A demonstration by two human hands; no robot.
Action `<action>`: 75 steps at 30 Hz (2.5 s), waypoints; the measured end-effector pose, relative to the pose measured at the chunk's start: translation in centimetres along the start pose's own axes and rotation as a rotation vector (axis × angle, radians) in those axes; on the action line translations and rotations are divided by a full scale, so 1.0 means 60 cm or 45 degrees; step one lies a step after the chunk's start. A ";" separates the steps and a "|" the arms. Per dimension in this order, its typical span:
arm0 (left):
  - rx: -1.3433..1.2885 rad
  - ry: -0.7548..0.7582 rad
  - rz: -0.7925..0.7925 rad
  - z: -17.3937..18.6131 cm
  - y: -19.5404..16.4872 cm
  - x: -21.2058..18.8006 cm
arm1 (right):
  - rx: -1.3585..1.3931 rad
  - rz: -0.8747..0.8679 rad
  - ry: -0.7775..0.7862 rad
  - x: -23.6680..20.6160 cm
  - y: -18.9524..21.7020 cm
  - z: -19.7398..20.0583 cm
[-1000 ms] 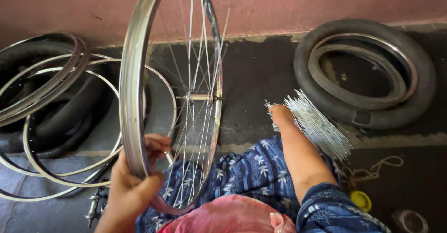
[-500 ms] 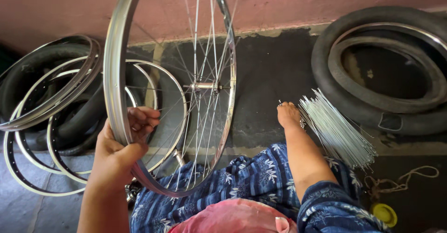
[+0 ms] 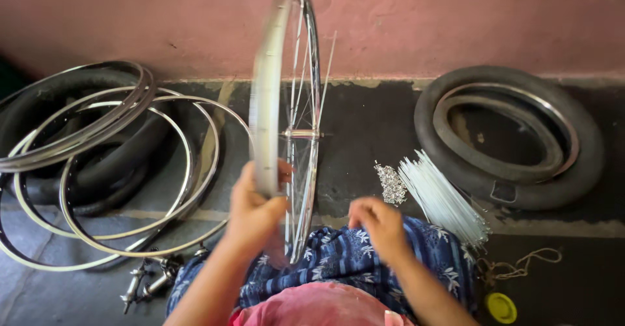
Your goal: The person assembles a bicycle wheel by inserting spokes into the hub and rim, then tightening the nipples by hand. The person works on one wheel at a time, rotating it to access different spoke holes and adjusting tension.
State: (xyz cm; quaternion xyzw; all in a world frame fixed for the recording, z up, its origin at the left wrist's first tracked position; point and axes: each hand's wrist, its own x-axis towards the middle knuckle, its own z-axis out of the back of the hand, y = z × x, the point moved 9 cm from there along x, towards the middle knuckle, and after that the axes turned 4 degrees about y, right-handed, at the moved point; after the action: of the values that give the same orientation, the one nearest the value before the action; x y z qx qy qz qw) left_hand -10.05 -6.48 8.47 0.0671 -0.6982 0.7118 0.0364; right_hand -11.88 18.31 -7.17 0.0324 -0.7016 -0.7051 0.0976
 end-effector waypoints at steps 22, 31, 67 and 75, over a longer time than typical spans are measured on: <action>-0.275 0.819 -0.293 -0.174 0.007 -0.057 | 0.206 0.348 0.721 -0.231 0.104 -0.067; -0.401 0.839 -0.538 -0.186 0.018 -0.039 | 0.194 0.252 0.759 -0.236 0.112 -0.069; -0.870 0.779 -0.088 -0.190 0.071 -0.048 | -1.405 1.193 -0.322 -0.206 0.467 -0.122; -0.847 0.763 -0.141 -0.181 0.069 -0.046 | -1.239 1.223 -0.353 -0.205 0.467 -0.116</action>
State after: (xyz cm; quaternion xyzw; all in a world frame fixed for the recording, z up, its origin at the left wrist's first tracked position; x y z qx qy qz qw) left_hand -8.39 4.37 3.80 -0.1200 -0.8431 0.4335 0.2946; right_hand 4.02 13.82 19.49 -0.4192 -0.2487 -0.8156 0.3118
